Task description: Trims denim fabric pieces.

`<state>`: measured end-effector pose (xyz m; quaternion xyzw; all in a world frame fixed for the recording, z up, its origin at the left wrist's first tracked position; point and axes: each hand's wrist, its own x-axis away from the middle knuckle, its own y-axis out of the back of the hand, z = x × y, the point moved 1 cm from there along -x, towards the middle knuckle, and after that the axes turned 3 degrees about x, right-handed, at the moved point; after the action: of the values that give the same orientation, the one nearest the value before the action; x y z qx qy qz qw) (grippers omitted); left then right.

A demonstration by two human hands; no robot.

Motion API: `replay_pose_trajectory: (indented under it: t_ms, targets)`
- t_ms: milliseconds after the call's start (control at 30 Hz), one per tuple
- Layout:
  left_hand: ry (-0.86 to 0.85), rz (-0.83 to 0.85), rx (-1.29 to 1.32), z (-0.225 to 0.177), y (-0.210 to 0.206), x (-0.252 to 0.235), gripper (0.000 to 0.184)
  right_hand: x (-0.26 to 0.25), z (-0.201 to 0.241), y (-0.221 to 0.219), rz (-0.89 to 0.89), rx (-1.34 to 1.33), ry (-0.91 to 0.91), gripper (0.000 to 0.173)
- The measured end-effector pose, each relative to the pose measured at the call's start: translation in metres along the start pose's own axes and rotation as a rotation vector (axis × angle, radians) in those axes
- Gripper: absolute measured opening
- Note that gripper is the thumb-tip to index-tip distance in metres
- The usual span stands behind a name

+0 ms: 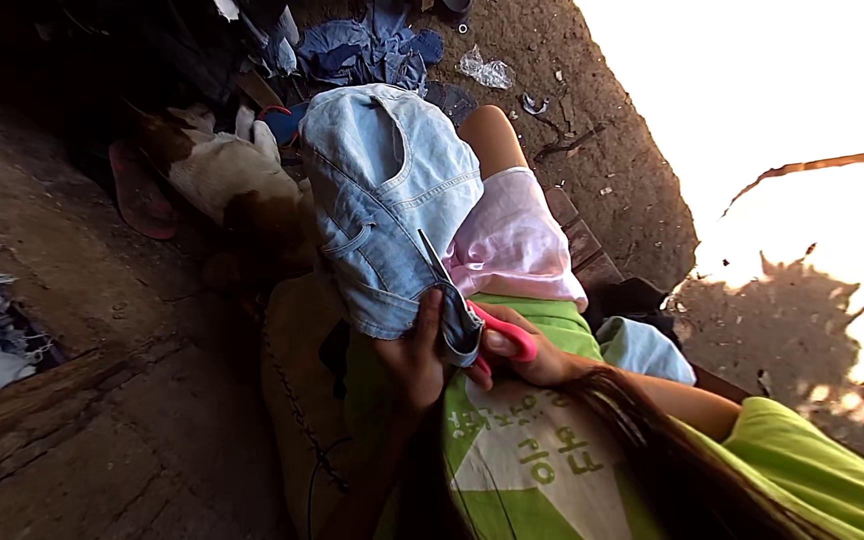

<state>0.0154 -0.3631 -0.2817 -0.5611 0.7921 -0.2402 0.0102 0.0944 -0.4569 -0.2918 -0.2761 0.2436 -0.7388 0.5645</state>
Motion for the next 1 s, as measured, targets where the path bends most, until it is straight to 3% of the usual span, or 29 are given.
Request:
replay_pose_trajectory:
  t_ms: [300,467,533,700,1000]
  targets:
    - [0.063,0.006,0.06,0.0,0.003,0.001,0.037,-0.003,0.003,0.002,-0.015,0.042,-0.021,0.034]
    - [0.438,0.021,0.063,-0.004,0.01,-0.013,0.018,0.001,-0.003,0.01,0.002,0.064,0.022,0.026]
    - [0.495,0.044,0.082,-0.001,0.012,-0.017,0.015,0.002,-0.005,0.012,0.002,0.074,0.004,0.025]
    - [0.463,0.057,0.077,-0.006,0.012,-0.019,0.026,-0.003,-0.002,0.016,-0.001,0.094,-0.02,0.034]
    - [0.449,0.104,0.133,-0.005,0.017,-0.017,0.028,-0.005,-0.005,0.013,0.026,0.04,-0.018,0.032]
